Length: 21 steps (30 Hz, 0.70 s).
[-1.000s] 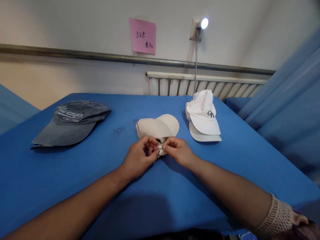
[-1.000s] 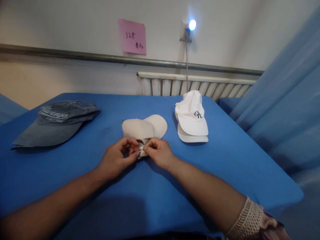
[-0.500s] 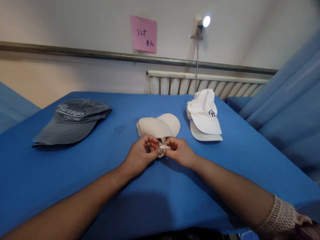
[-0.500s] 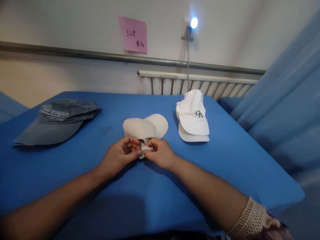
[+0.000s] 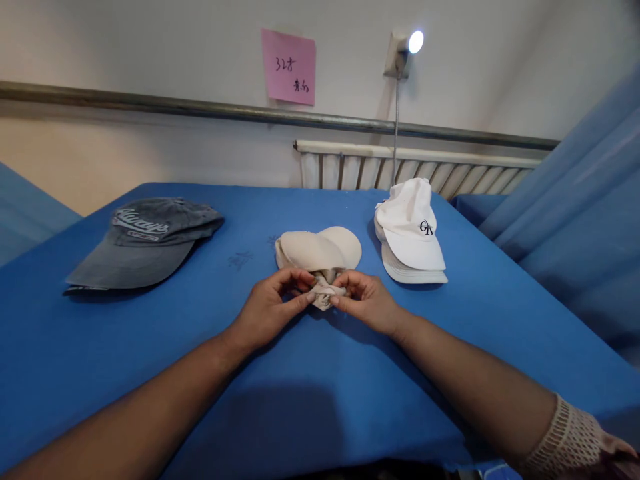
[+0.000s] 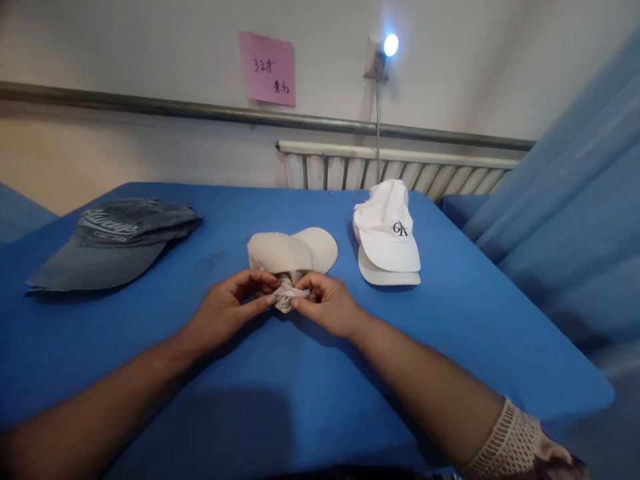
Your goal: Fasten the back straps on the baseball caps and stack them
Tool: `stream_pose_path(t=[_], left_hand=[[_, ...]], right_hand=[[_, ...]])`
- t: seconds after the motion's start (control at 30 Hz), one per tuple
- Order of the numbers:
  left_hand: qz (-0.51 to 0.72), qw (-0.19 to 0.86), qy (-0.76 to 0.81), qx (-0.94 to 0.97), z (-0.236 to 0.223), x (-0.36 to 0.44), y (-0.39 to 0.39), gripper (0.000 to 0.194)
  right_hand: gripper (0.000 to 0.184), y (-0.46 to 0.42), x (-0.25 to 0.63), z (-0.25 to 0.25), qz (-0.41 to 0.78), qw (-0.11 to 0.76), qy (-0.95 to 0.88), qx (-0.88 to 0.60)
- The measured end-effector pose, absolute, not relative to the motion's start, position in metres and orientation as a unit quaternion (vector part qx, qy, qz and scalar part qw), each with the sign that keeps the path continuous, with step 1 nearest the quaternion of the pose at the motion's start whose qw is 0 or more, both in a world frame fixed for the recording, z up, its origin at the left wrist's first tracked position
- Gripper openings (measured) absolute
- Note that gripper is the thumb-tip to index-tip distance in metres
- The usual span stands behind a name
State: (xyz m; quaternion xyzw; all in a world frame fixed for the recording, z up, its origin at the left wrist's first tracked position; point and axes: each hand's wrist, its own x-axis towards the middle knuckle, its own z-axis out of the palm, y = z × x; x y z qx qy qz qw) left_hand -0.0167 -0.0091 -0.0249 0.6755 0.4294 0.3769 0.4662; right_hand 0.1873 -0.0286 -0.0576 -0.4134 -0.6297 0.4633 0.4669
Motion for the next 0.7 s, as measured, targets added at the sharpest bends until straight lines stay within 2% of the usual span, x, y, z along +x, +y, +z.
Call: stream_pose_path(t=[0.1, 0.2, 0.3, 0.6, 0.7], left_hand=[[0.361, 0.332, 0.38, 0.784, -0.022, -0.021, -0.011, 0.032], [0.351, 0.237, 0.326, 0.845, -0.017, -0.025, -0.015, 0.019], [0.338, 0.176, 0.284, 0.88, -0.014, -0.026, -0.022, 0.008], [0.379, 0.088, 0.311, 0.867, -0.018, -0.023, -0.028, 0.021], [0.367, 0.061, 0.318, 0.872, -0.019, -0.026, -0.026, 0.015]], right_hand=[[0.005, -0.034, 0.192, -0.049, 0.264, 0.464, -0.741, -0.407], [0.016, -0.036, 0.196, -0.045, 0.1, 0.466, -0.802, -0.36], [0.02, -0.036, 0.199, -0.046, 0.001, 0.479, -0.809, -0.34], [0.021, -0.043, 0.194, -0.045, 0.002, 0.481, -0.824, -0.3], [0.019, -0.045, 0.193, -0.044, 0.0, 0.463, -0.843, -0.275]])
